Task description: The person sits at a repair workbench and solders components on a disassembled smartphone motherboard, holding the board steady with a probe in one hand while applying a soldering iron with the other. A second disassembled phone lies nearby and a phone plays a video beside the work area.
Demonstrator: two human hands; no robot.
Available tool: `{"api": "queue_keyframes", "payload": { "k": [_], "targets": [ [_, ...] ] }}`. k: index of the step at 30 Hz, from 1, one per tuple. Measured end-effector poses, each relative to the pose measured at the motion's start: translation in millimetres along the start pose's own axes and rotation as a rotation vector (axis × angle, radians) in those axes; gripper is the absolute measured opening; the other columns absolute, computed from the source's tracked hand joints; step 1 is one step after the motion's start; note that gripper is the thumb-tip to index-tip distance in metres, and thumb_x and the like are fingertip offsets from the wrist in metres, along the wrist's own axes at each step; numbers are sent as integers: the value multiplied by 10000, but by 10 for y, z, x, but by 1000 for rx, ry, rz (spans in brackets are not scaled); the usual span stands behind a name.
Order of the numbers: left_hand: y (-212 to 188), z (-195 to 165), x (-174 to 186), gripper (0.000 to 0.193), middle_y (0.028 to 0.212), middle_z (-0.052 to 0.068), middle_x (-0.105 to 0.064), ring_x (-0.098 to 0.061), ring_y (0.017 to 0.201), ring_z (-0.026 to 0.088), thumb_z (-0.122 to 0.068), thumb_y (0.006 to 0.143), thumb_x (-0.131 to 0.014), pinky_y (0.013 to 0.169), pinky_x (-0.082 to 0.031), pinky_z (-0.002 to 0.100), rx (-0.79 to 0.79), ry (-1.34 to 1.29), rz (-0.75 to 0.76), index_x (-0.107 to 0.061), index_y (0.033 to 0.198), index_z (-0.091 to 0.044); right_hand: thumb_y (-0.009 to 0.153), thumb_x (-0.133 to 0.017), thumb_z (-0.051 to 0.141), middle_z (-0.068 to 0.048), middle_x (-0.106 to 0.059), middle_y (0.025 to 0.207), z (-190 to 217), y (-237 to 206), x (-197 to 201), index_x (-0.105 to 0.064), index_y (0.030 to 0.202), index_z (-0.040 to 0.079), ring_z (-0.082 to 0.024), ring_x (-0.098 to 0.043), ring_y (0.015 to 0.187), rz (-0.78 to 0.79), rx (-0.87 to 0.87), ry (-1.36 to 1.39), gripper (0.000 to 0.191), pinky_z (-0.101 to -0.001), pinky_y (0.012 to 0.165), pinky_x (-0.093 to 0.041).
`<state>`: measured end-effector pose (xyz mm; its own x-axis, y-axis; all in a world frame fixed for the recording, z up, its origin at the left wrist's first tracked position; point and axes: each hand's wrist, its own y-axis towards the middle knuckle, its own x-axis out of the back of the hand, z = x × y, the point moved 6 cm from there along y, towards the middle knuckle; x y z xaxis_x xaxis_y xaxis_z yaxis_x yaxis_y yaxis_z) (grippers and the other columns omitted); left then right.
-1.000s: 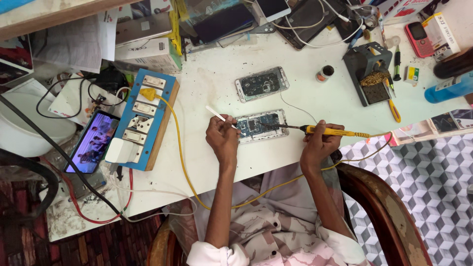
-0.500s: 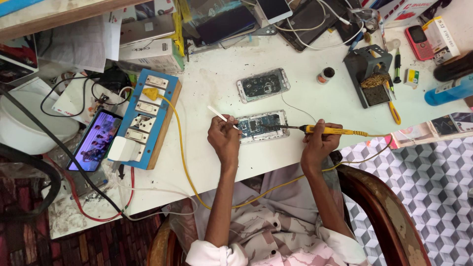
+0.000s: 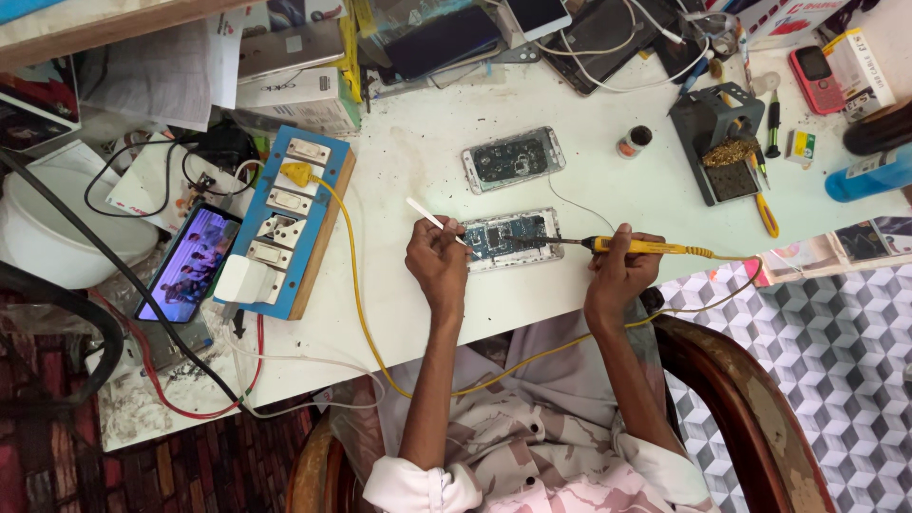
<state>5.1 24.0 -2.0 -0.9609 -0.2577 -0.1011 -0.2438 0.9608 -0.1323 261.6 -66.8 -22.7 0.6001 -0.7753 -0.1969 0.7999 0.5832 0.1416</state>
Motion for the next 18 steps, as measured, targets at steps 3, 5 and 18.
{"api": "queue_keyframes", "payload": {
  "k": [3, 5, 18],
  "targets": [
    [-5, -4, 1, 44, 802, 84, -711, -636, 552, 102, 0, 968, -592, 452, -482, 256, 20, 21, -11, -612, 939, 25, 1108, -593, 216, -19, -507, 725, 5, 9, -3, -465, 1032, 47, -72, -469, 544, 16, 5, 0, 225, -245, 516, -450],
    [3, -19, 4, 50, 798, 84, -711, -637, 549, 102, -3, 970, -587, 454, -486, 252, 31, 30, -8, -618, 937, 19, 1105, -594, 217, -20, -509, 724, 6, 15, -9, -465, 1032, 48, -74, -470, 544, 18, 3, -1, 226, -246, 517, -449],
    [32, 17, 29, 65, 822, 101, -718, -636, 576, 105, 32, 942, -575, 509, -513, 249, 42, -12, 63, -639, 942, 25, 1104, -588, 218, -20, -511, 742, 18, 3, -12, -470, 1041, 40, -74, -467, 556, -15, -14, -22, 222, -249, 515, -447]
  ]
}}
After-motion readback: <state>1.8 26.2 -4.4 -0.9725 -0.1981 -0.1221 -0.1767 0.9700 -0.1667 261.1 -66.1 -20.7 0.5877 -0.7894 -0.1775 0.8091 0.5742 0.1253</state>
